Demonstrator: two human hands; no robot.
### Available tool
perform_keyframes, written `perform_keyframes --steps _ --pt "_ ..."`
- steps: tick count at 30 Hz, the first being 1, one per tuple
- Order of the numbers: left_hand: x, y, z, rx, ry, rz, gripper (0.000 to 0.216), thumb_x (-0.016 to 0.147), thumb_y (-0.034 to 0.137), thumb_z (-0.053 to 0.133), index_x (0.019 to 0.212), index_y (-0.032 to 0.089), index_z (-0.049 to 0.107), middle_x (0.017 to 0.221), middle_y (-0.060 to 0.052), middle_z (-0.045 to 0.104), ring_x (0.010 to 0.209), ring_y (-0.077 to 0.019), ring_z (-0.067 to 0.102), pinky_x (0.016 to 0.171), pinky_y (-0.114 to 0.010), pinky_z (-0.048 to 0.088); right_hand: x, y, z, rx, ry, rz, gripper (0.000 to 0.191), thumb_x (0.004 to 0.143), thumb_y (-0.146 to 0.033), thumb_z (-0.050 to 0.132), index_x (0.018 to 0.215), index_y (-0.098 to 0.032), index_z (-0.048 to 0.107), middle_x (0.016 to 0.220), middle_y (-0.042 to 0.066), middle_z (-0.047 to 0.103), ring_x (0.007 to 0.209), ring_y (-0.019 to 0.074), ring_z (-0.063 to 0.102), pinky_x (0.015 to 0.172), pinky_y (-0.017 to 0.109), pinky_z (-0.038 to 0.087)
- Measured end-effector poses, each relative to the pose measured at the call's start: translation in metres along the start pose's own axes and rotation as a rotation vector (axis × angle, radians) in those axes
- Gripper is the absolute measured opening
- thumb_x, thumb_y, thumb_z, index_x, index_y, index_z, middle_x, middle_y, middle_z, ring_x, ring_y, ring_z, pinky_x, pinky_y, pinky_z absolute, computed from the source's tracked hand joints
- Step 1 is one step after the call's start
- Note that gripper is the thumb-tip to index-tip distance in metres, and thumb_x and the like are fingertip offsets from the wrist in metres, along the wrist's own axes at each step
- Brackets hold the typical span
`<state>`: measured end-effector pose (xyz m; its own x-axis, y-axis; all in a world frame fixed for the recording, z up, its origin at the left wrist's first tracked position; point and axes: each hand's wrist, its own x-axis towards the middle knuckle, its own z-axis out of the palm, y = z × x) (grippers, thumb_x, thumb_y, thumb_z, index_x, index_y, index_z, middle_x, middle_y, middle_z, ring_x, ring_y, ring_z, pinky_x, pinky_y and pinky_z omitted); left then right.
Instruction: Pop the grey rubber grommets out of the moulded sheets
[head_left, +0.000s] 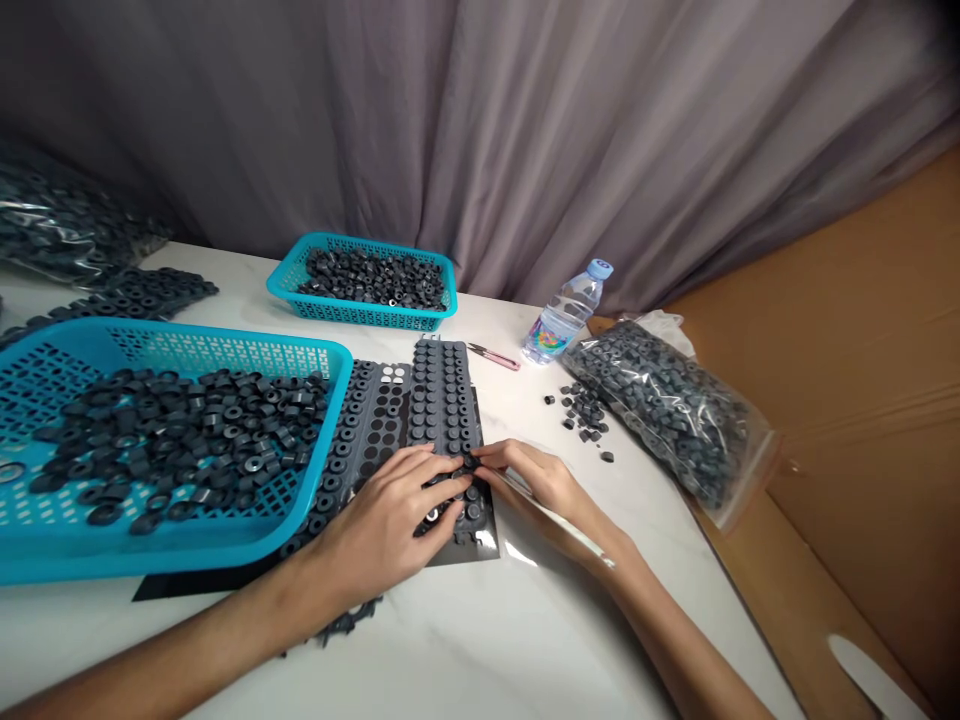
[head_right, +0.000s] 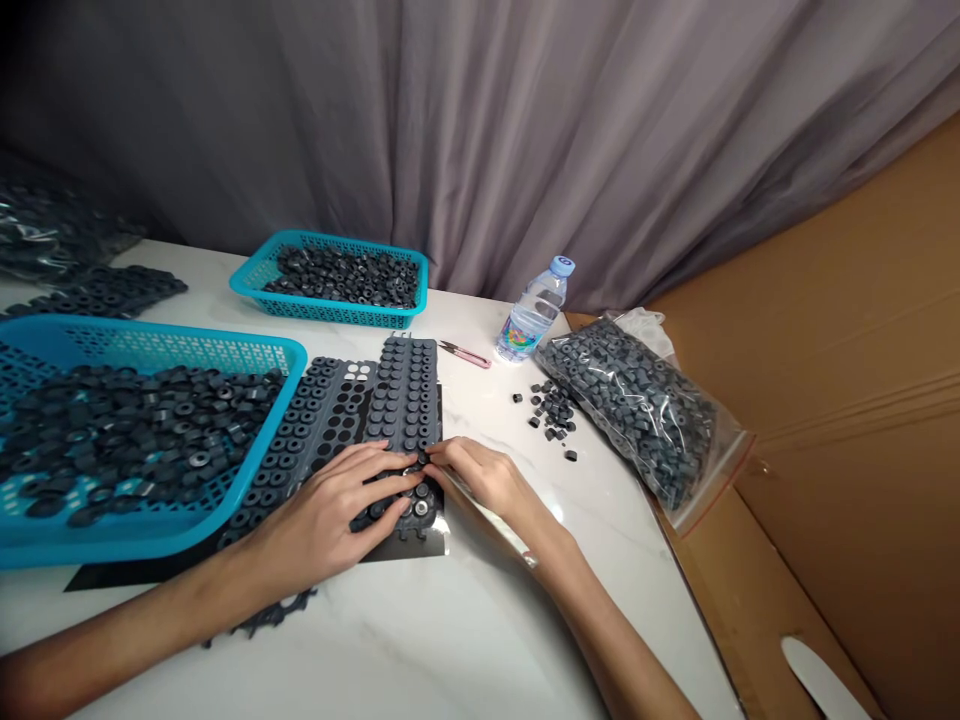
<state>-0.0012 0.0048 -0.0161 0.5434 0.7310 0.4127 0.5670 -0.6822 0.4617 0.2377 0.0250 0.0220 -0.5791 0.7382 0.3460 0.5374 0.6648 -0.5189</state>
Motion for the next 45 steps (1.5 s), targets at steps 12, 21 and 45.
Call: perform_keyframes --steps 12,21,45 --pt "0.002 0.002 -0.003 0.005 0.006 0.006 0.033 0.099 0.022 0.058 0.129 0.024 0.071 0.135 -0.006 0.070 0.128 -0.0297 0.061 0.115 -0.056 0.047 -0.008 0.017 0.009 -0.011 -0.006 -0.123 0.006 0.101 -0.022 0.064 0.107 -0.020 0.065 0.114 0.011 0.074 0.100 0.0208 0.074 0.090 0.034 0.063" --pt "0.004 0.002 -0.005 -0.015 0.016 0.027 0.029 0.099 0.021 0.058 0.125 0.022 0.073 0.134 -0.007 0.070 0.126 -0.0279 0.061 0.114 -0.052 0.048 -0.006 0.016 0.012 -0.108 -0.005 -0.163 0.003 0.102 -0.020 0.061 0.104 -0.020 0.063 0.111 0.010 0.075 0.097 0.0203 0.075 0.085 0.031 0.064" --pt "0.005 0.002 -0.007 -0.070 0.001 0.017 0.029 0.099 0.021 0.058 0.124 0.022 0.072 0.135 -0.009 0.069 0.126 -0.0274 0.060 0.112 -0.051 0.048 -0.007 0.020 0.013 -0.083 0.038 -0.188 0.004 0.102 -0.021 0.061 0.106 -0.020 0.063 0.099 0.009 0.071 0.091 0.0202 0.071 0.080 0.032 0.062"
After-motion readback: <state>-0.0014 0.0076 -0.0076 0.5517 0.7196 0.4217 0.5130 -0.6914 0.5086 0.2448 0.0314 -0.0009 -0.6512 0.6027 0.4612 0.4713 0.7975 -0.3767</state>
